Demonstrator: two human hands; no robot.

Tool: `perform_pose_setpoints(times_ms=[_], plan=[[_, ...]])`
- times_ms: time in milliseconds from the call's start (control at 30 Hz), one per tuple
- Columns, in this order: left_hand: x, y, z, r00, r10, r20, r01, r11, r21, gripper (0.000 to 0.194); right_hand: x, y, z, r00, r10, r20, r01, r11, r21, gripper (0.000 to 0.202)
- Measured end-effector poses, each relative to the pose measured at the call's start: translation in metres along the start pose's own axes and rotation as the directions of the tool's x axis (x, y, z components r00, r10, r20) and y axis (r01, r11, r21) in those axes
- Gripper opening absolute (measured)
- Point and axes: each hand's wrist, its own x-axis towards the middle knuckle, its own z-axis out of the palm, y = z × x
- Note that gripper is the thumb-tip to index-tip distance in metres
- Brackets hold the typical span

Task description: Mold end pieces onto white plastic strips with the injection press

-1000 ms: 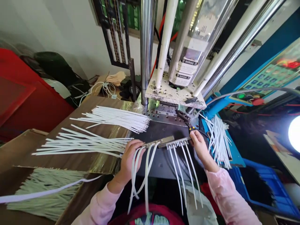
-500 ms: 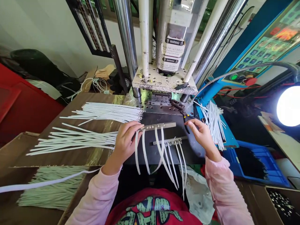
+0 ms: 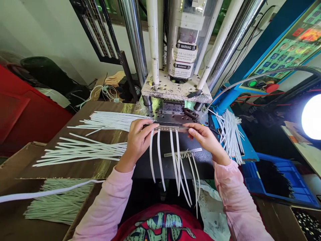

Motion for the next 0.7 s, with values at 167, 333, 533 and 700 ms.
perform_pose_setpoints(times_ms=[167, 333, 533, 700], plan=[[0.021, -0.027, 0.041, 0.997, -0.081, 0.015, 0.082, 0.995, -0.056, 0.022, 0.037, 0.029, -0.008, 0.996, -0.052, -0.073, 0.038, 0.982, -0.186, 0.032], [0.046, -0.055, 0.104, 0.905, -0.389, 0.175, 0.423, 0.868, -0.259, 0.036, 0.083, 0.072, -0.027, 0.971, -0.105, -0.215, 0.016, 0.926, -0.378, 0.029], [0.086, -0.083, 0.157, 0.843, -0.482, 0.239, 0.519, 0.846, -0.124, 0.032, 0.134, 0.102, -0.047, 0.934, -0.168, -0.315, -0.019, 0.859, -0.512, 0.031], [0.12, -0.11, 0.182, 0.836, -0.483, 0.261, 0.498, 0.867, 0.009, 0.037, 0.181, 0.122, -0.053, 0.922, -0.214, -0.324, -0.036, 0.784, -0.619, 0.039]])
